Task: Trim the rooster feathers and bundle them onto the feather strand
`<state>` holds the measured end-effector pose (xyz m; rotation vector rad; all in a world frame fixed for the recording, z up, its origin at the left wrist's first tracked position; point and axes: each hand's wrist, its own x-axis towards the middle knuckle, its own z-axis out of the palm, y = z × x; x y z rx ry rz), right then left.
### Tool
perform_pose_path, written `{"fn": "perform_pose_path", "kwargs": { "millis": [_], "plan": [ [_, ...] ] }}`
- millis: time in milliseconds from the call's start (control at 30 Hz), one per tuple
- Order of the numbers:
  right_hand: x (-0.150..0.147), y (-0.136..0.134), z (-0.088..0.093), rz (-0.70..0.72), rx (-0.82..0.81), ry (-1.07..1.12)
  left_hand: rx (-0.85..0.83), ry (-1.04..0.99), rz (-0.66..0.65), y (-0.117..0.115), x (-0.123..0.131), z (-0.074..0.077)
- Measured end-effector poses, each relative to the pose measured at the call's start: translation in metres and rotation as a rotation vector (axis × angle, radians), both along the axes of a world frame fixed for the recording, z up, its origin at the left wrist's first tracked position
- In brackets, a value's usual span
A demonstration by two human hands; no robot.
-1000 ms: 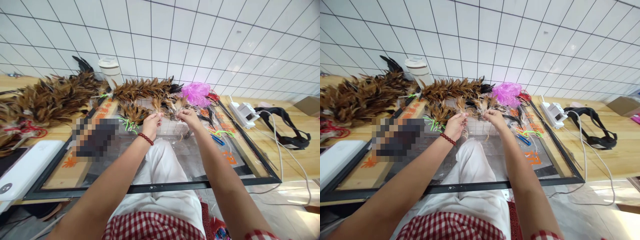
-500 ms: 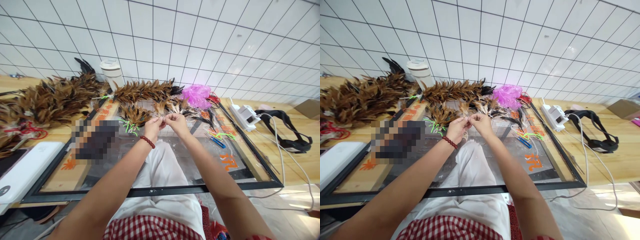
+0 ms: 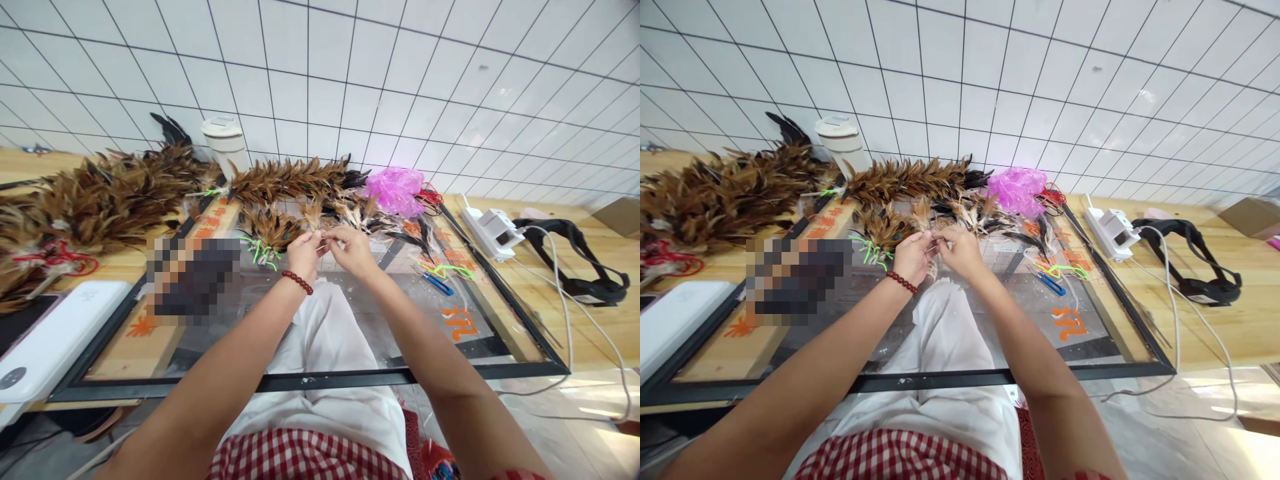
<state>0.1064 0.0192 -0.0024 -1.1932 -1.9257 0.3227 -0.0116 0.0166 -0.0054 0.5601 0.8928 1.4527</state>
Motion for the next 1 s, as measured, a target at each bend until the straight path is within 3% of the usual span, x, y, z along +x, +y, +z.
{"fn": "perform_pose_path", "kwargs": {
  "millis": [200,333,600,767,833,1000],
  "plan": [
    [0.039,0.019,-0.014,-0.403,-0.014,-0.153,-0.005,0.072,0.041,-0.001,0.003,-0.003],
    [0.051,0.024,-0.019,-0.339,-0.079,-0.176,-0.007,0.058,0.064,0.001,0.003,-0.004],
    [0.079,0.024,-0.01,-0.134,-0.219,0.165,-0.012,0.05,0.08,0.001,0.003,-0.002],
    [0.09,0.019,-0.003,0.004,-0.397,0.1,-0.01,0.072,0.071,0.0,0.004,-0.003],
    [0.092,0.018,0.001,-0.041,-0.369,-0.014,-0.001,0.075,0.07,0.0,0.004,-0.003],
    [0.092,0.022,0.002,-0.349,-0.227,-0.191,0.017,0.072,0.083,0.001,0.006,-0.004]
  ]
}}
